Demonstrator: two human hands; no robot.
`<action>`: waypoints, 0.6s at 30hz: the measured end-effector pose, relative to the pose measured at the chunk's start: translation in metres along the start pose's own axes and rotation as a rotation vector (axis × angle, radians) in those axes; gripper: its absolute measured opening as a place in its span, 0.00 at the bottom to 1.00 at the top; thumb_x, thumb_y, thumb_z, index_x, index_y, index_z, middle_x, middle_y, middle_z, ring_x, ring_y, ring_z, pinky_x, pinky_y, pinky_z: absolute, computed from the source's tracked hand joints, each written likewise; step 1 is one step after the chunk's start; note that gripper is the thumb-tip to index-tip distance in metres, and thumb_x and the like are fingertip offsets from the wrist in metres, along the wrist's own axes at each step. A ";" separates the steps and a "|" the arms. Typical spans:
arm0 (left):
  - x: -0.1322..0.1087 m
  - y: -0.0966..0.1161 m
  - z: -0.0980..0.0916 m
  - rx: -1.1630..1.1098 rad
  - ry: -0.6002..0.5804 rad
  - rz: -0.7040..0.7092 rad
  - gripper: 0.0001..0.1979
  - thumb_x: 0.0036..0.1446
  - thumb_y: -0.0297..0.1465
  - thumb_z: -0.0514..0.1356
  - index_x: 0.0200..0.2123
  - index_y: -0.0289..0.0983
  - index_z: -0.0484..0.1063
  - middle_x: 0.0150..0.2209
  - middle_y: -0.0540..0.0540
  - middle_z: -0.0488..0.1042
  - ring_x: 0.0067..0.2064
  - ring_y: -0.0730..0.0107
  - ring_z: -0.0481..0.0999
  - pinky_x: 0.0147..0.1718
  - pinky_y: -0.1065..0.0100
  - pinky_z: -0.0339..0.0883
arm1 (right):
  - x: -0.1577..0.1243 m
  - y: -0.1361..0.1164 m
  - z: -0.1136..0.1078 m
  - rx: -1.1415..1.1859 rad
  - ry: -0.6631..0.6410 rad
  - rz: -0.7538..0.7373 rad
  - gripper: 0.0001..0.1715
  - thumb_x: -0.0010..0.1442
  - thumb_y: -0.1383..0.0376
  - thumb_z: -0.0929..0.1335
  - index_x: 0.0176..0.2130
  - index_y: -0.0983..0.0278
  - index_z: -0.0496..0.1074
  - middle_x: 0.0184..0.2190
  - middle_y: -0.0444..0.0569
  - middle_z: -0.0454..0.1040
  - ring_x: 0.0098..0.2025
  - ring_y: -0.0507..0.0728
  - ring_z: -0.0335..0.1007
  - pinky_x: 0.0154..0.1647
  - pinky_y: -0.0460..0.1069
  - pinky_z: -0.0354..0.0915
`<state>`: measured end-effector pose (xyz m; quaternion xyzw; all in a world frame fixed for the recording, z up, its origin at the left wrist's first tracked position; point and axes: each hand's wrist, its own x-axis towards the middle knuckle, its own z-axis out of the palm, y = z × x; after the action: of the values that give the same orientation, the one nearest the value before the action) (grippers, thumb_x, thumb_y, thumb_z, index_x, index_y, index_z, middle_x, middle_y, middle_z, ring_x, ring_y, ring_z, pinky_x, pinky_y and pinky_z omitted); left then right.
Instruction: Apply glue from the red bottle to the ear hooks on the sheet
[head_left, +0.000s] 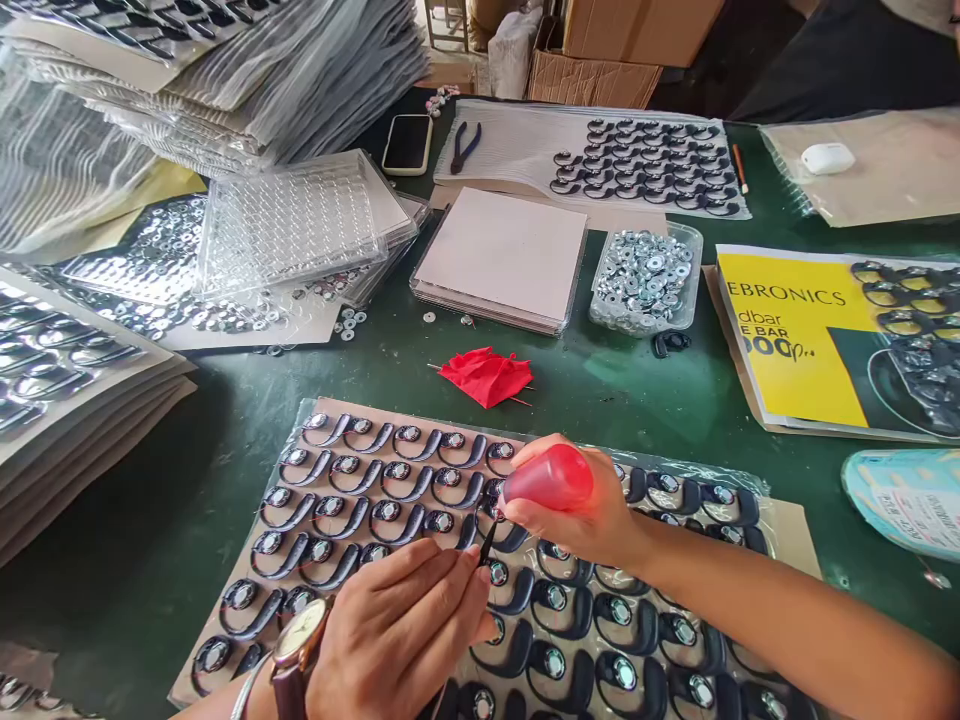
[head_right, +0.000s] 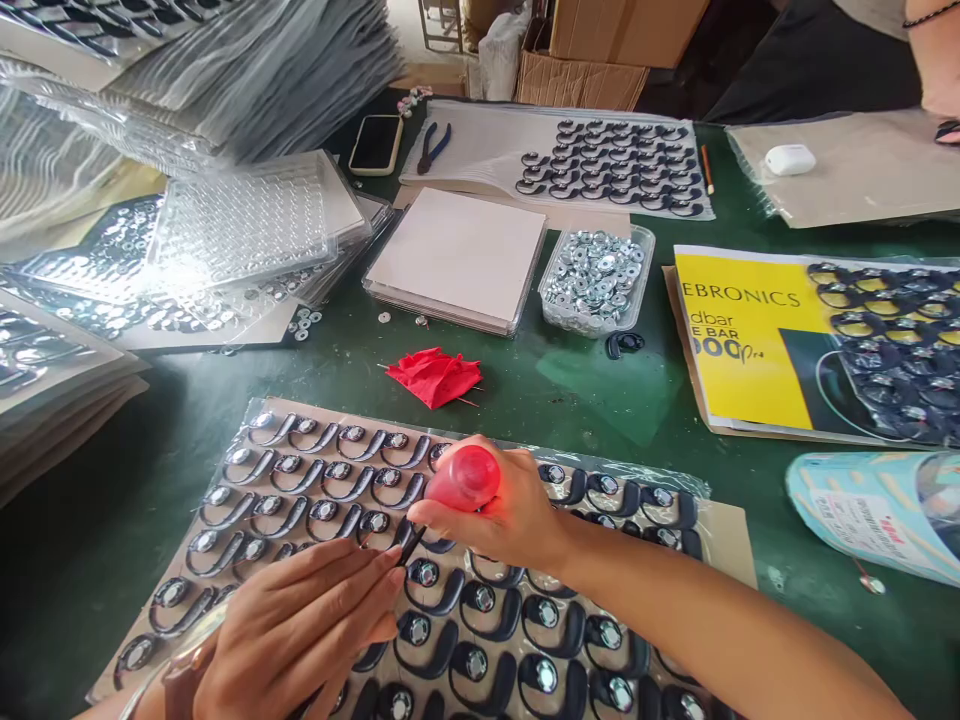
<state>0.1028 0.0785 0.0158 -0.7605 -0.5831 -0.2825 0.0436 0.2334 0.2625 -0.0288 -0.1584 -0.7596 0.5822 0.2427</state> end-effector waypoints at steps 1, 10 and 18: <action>0.001 0.000 0.000 0.004 -0.007 0.006 0.10 0.65 0.25 0.55 0.41 0.27 0.77 0.39 0.42 0.82 0.41 0.64 0.82 0.46 0.65 0.76 | 0.000 0.001 0.000 -0.007 -0.009 0.005 0.17 0.53 0.55 0.76 0.37 0.62 0.73 0.28 0.45 0.77 0.25 0.52 0.72 0.28 0.45 0.71; 0.001 -0.001 0.000 -0.024 -0.012 -0.010 0.09 0.63 0.24 0.57 0.41 0.26 0.77 0.38 0.41 0.82 0.40 0.64 0.82 0.45 0.65 0.77 | 0.000 0.000 -0.002 -0.019 -0.019 0.047 0.10 0.58 0.58 0.73 0.32 0.62 0.74 0.31 0.46 0.77 0.27 0.52 0.73 0.30 0.45 0.70; -0.006 -0.002 0.002 -0.101 -0.007 -0.049 0.10 0.60 0.22 0.59 0.44 0.25 0.76 0.40 0.39 0.81 0.43 0.63 0.81 0.46 0.63 0.75 | 0.000 0.000 -0.002 -0.016 -0.005 0.059 0.08 0.57 0.60 0.73 0.33 0.62 0.74 0.31 0.46 0.76 0.27 0.52 0.72 0.29 0.46 0.69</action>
<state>0.1010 0.0749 0.0104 -0.7481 -0.5867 -0.3099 -0.0040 0.2348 0.2640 -0.0285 -0.1811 -0.7600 0.5833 0.2221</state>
